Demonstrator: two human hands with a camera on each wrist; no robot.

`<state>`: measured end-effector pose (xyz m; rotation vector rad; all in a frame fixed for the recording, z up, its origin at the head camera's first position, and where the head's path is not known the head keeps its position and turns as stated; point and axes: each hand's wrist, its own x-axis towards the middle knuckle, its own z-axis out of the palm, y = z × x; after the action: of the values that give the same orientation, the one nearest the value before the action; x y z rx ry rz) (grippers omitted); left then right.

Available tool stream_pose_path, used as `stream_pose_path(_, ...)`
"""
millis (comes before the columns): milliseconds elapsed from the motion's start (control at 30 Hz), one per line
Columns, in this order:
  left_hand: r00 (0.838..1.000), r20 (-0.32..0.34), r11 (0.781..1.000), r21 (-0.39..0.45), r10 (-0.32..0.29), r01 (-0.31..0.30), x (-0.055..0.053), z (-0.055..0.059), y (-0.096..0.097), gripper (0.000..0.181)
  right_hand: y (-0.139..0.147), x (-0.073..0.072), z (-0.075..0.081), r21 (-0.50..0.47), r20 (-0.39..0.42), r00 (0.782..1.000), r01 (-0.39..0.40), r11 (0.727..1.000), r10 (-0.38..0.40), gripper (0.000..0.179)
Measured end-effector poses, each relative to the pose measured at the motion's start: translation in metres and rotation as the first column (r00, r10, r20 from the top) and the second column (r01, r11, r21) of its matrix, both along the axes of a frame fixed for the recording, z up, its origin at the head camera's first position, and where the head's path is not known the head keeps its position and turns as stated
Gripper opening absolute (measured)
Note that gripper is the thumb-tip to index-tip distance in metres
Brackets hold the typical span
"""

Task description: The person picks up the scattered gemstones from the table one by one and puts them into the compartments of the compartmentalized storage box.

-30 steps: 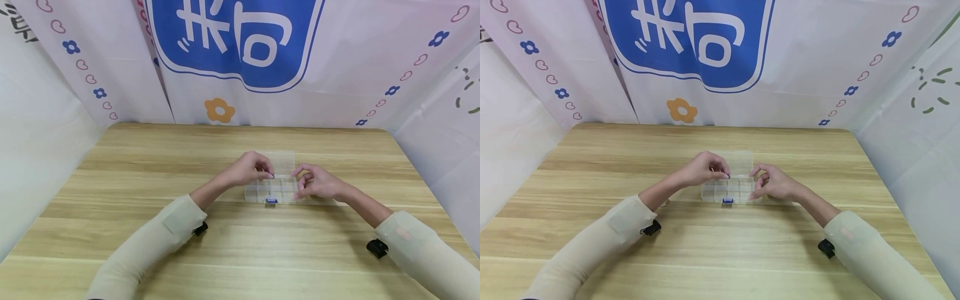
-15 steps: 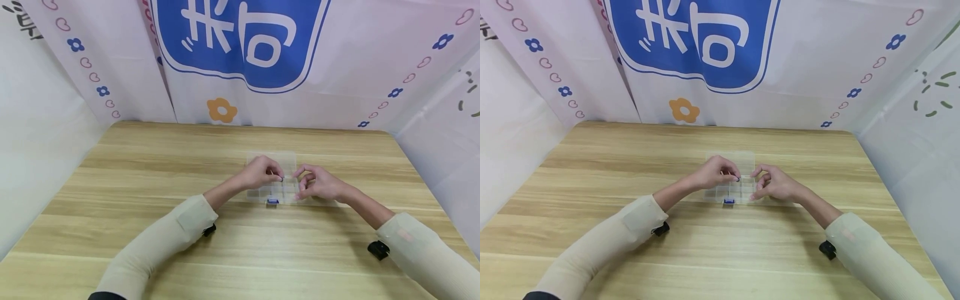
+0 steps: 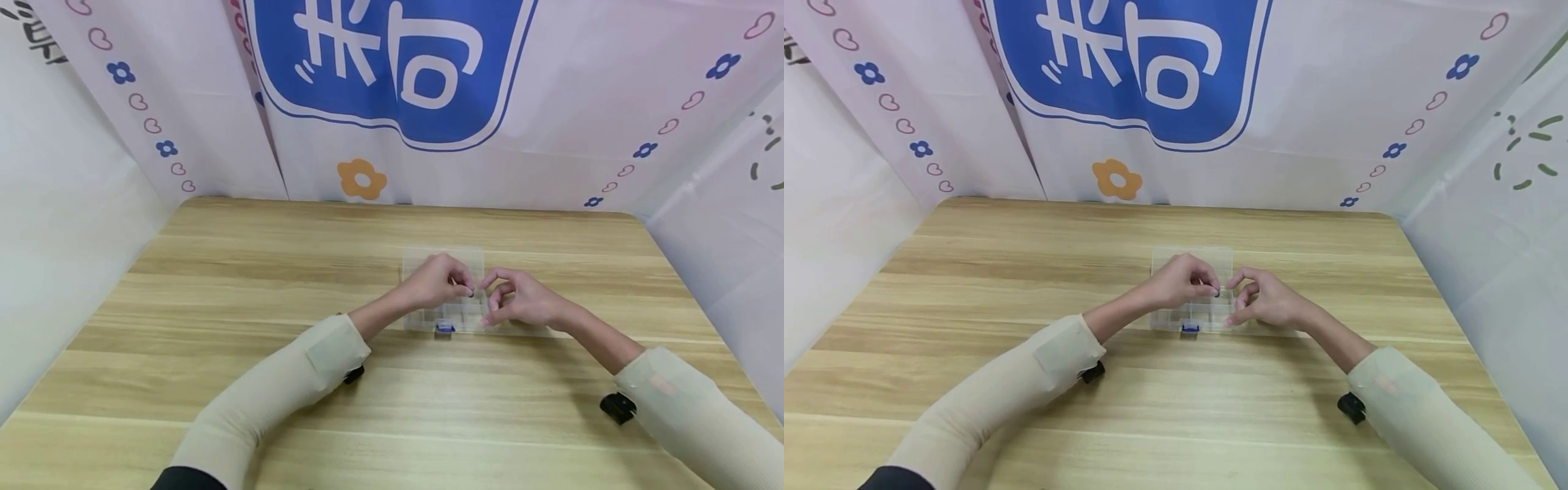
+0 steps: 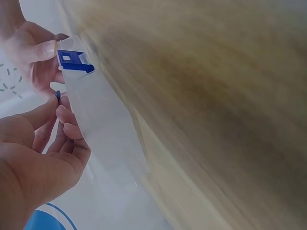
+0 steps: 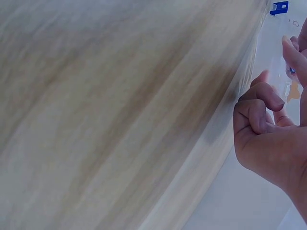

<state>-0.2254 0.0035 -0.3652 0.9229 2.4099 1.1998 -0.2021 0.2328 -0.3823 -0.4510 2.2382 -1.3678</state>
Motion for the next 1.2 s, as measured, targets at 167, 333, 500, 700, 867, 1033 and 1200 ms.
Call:
stream_pose_path(167, 1.000, -0.014, 1.000, -0.008, 0.000, 0.000, -0.002, -0.001, 0.004, 0.007, 0.000, 0.000, 0.000, 0.001, -0.006, 1.000, -0.002, 1.000, 0.002, 0.055)
stream_pose_path(333, 1.000, -0.008, 1.000, -0.008, -0.002, 0.001, -0.002, -0.002, 0.007, 0.008, -0.001, 0.000, 0.001, 0.001, 0.003, 1.000, -0.003, 1.000, 0.003, 0.054)
stream_pose_path(500, 1.000, -0.004, 1.000, -0.016, -0.002, 0.002, -0.001, -0.001, 0.006, 0.010, -0.002, 0.001, 0.002, 0.011, 0.003, 1.000, -0.003, 1.000, 0.003, 0.054)
stream_pose_path(700, 1.000, -0.023, 0.999, -0.044, -0.006, 0.005, 0.002, 0.002, -0.002, 0.009, -0.002, 0.001, 0.002, 0.016, 0.007, 1.000, 0.000, 1.000, 0.000, 0.055)
stream_pose_path(867, 0.997, -0.072, 0.998, -0.058, -0.032, 0.028, 0.006, 0.007, -0.012, 0.006, -0.002, 0.001, 0.003, 0.023, 0.010, 1.000, 0.006, 1.000, -0.006, 0.057)
stream_pose_path(1033, 0.996, -0.082, 0.998, -0.050, -0.040, 0.036, 0.009, 0.011, -0.025, 0.006, -0.002, 0.002, 0.004, 0.019, 0.005, 1.000, 0.004, 1.000, -0.004, 0.058)
stream_pose_path(1200, 0.996, -0.079, 0.999, -0.039, -0.035, 0.032, 0.011, 0.014, -0.038, 0.006, -0.003, 0.003, 0.005, 0.024, -0.006, 1.000, 0.006, 1.000, -0.006, 0.058)
